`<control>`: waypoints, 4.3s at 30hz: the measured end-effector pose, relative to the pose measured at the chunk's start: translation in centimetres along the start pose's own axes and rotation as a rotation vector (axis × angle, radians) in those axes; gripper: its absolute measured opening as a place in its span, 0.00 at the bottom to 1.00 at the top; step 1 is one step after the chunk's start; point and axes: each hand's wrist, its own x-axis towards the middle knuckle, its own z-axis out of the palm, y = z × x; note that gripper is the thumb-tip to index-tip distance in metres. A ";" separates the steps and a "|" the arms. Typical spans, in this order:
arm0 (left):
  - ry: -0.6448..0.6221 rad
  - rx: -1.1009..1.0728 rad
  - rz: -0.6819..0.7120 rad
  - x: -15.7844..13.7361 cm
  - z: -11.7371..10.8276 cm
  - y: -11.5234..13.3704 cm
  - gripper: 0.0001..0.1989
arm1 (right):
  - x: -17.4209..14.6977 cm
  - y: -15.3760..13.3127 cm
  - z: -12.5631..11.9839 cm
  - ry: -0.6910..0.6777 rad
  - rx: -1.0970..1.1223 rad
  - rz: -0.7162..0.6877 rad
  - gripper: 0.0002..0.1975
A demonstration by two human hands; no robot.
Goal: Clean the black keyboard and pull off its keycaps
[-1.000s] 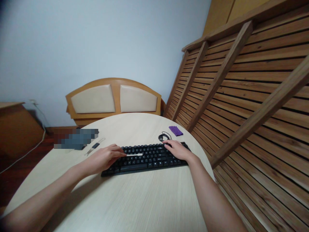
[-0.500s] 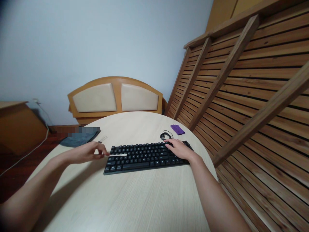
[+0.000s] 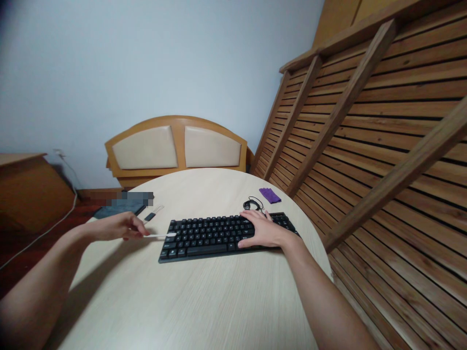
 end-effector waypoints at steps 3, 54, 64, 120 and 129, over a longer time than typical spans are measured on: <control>0.009 -0.020 -0.020 -0.3 -0.3 -0.7 0.15 | -0.1 -0.3 0.1 -0.073 0.001 0.011 0.61; -0.003 -0.016 0.000 -0.8 0.5 0.5 0.13 | 0.6 0.5 1.0 0.054 0.013 -0.038 0.55; -0.016 0.000 -0.014 -1.1 -0.1 -1.0 0.16 | 0.5 0.8 0.8 0.055 0.022 -0.057 0.54; 0.474 0.593 0.543 4.4 10.8 8.5 0.17 | 0.5 0.9 0.8 0.071 0.049 -0.068 0.52; 0.548 0.660 0.564 4.9 12.2 9.0 0.16 | 0.5 1.2 0.6 0.059 0.051 -0.068 0.52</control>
